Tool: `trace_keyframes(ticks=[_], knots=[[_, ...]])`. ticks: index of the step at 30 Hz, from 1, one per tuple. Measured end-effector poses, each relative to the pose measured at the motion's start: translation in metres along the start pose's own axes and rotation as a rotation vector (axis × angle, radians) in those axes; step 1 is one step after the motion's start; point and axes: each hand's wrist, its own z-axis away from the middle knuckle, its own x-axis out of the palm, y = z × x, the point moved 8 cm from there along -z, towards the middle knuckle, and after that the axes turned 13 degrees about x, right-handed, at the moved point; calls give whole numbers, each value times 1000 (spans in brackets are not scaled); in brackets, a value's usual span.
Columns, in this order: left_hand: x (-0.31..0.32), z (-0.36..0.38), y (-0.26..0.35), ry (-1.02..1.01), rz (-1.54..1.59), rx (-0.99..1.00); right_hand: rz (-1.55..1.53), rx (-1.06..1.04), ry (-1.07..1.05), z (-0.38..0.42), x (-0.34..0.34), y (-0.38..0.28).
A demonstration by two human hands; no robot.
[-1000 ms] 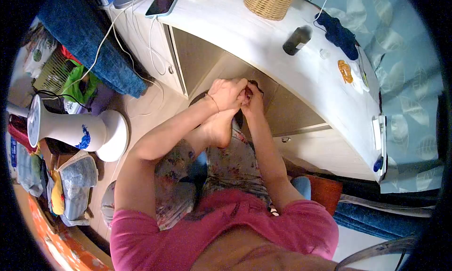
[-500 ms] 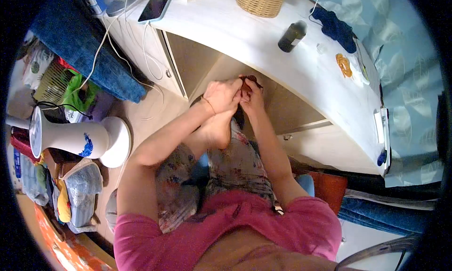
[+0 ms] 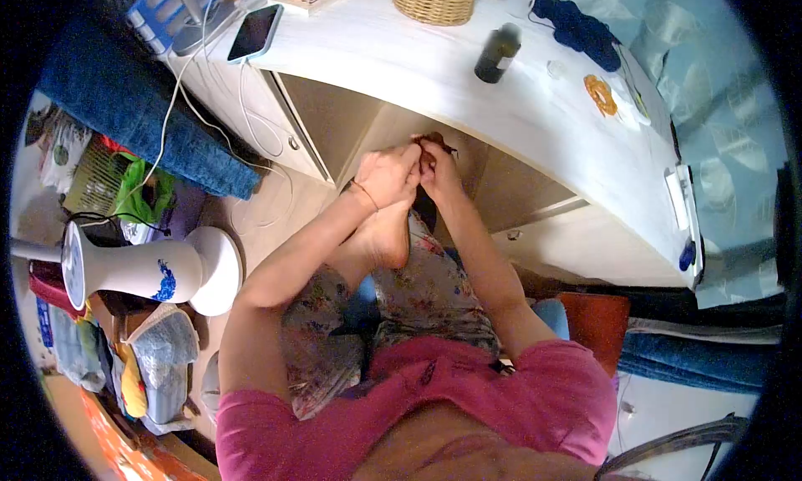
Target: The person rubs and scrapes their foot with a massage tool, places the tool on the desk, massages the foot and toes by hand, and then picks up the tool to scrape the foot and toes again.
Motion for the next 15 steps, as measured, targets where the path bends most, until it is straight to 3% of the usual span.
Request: trace_keyframes(ticks=[3, 4, 7, 8, 11, 12, 15], knots=[[6, 1, -3, -18, -4, -20, -83, -6, 109, -3, -10, 11], [9, 3, -2, -41, -12, -32, 45, 17, 85, -7, -12, 12], [4, 1, -1, -48, 16, -40, 55, -23, -12, -2, -3, -1], [4, -1, -3, -60, 17, -50, 258, -256, 29, 5, 3, -16], [4, -1, -1, -65, 24, -49, -63, -11, 73, -3, -16, 13], [6, 1, 1, -70, 24, -53, -121, 4, 262, 10, -14, 13], [6, 1, -1, -60, 23, -59, -93, -25, 204, 10, -10, 9]])
